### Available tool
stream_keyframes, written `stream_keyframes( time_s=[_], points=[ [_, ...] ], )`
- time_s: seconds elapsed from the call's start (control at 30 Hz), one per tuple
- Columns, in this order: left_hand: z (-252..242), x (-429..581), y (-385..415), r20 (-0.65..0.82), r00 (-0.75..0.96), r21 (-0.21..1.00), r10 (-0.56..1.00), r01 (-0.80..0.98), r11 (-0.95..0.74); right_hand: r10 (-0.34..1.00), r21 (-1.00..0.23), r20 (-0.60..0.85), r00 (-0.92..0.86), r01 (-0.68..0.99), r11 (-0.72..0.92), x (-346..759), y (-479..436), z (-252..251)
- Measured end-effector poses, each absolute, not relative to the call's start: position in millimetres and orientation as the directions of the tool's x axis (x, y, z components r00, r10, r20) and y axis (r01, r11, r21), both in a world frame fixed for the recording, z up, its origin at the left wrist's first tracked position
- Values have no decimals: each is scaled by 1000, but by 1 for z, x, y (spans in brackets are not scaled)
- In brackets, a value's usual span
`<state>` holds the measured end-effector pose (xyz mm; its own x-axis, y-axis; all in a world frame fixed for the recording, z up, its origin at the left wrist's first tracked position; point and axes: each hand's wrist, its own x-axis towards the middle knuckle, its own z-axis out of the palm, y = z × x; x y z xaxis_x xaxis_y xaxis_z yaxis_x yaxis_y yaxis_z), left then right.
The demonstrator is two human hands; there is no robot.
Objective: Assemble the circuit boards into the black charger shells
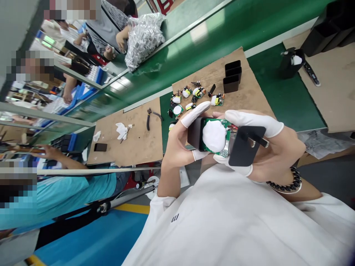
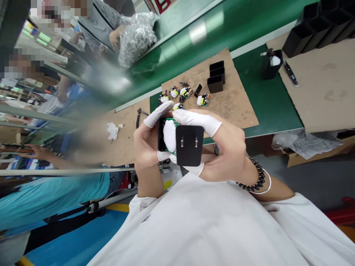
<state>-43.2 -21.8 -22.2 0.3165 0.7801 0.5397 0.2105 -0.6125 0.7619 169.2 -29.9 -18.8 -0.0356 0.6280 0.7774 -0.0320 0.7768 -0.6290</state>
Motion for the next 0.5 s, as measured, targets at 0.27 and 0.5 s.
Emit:
stream_keyframes(
  time_s=[0.27,0.5],
  points=[
    [-21,-40,-20,557,339,743,758,204,-637,626,-628,776,-78,6,778,171,-31,-18],
    [-18,-39,-21,551,351,752,757,185,-633,644,-644,756,-114,46,764,172,-32,-17]
  ],
)
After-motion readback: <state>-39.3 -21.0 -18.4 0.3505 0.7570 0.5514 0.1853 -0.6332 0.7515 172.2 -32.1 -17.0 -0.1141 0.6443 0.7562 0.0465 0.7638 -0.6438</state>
